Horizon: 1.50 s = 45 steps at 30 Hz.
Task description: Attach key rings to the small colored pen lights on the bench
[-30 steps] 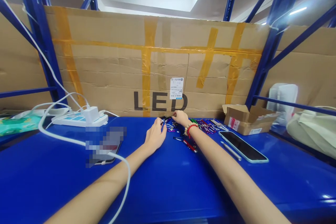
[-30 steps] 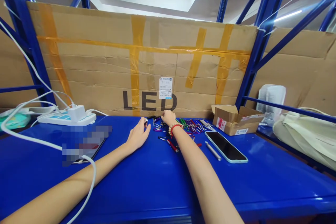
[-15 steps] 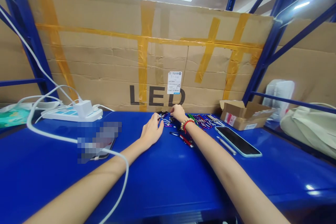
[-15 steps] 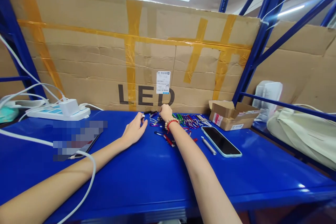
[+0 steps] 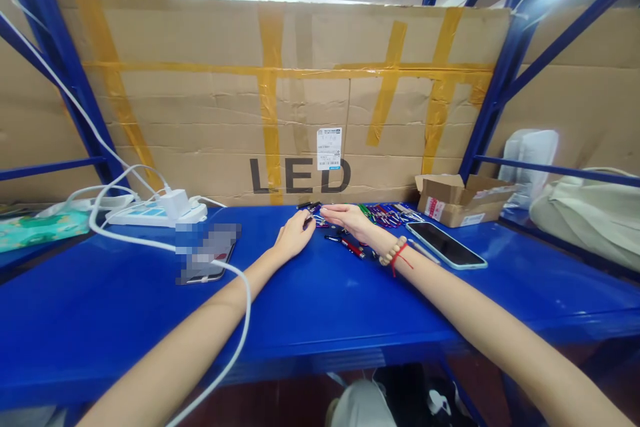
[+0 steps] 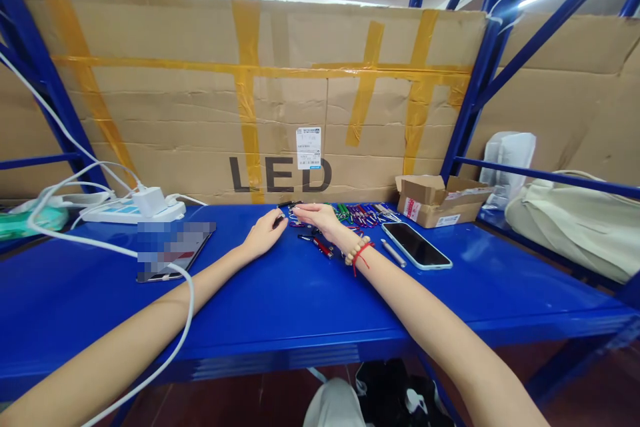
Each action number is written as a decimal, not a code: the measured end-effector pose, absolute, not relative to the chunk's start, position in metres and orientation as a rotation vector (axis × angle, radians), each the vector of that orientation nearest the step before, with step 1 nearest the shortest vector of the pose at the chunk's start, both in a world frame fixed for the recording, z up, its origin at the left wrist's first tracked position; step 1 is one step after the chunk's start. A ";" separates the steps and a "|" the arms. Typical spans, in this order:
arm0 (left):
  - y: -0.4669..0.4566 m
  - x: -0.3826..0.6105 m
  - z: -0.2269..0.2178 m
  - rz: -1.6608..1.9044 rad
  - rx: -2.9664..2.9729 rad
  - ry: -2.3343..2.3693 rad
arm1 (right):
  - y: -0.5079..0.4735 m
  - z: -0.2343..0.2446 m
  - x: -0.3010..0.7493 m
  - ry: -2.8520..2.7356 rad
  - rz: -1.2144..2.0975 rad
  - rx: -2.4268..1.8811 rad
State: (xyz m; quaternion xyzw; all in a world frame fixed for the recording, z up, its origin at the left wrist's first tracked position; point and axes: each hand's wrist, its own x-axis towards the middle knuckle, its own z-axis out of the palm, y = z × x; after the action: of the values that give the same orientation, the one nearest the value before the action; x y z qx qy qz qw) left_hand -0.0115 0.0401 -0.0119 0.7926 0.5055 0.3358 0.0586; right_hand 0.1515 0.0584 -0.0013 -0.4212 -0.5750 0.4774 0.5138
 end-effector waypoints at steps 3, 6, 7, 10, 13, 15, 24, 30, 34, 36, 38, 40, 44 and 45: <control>0.041 -0.013 -0.013 1.052 2.325 1.526 | 0.044 0.001 0.149 -1.423 1.097 -1.021; 0.039 -0.012 -0.012 1.117 2.228 1.507 | 0.035 0.008 0.145 -1.528 0.940 -0.988; 0.038 -0.011 -0.012 1.116 2.201 1.492 | 0.033 0.009 0.144 -1.554 0.907 -0.971; 0.032 -0.004 -0.011 1.042 2.129 1.441 | 0.028 0.013 0.144 -1.633 0.880 -0.929; 0.026 0.003 -0.012 0.989 2.093 1.416 | 0.024 0.013 0.149 -1.754 0.879 -0.882; 0.024 0.006 -0.012 0.984 2.107 1.431 | 0.023 0.013 0.154 -1.836 0.827 -0.867; 0.019 0.011 -0.014 0.947 2.140 1.508 | 0.021 0.004 0.159 -1.852 0.676 -0.896; 0.022 0.010 -0.015 0.964 2.074 1.522 | 0.016 0.002 0.154 -1.861 0.648 -0.912; 0.020 0.009 -0.013 0.906 2.126 1.594 | 0.014 0.001 0.153 -1.886 0.604 -0.912; 0.019 0.009 -0.011 0.850 2.155 1.647 | 0.014 0.002 0.154 -1.931 0.537 -0.918; 0.017 0.009 -0.009 0.782 2.186 1.688 | 0.014 0.004 0.157 -2.030 0.412 -0.918; 0.015 0.009 -0.006 0.716 2.232 1.707 | 0.013 0.008 0.161 -2.160 0.234 -0.907; 0.012 0.009 -0.003 0.605 2.353 1.684 | 0.009 0.016 0.168 -2.397 -0.109 -0.901; 0.012 0.009 -0.003 0.577 2.386 1.677 | 0.007 0.016 0.169 -2.456 -0.162 -0.895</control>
State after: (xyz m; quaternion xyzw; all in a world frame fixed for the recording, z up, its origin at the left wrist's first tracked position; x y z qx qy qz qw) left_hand 0.0092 0.0119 -0.0033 0.7997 0.5622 0.1933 0.0843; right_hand 0.1691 0.0075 0.0162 -0.3300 -0.9059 -0.0599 0.2586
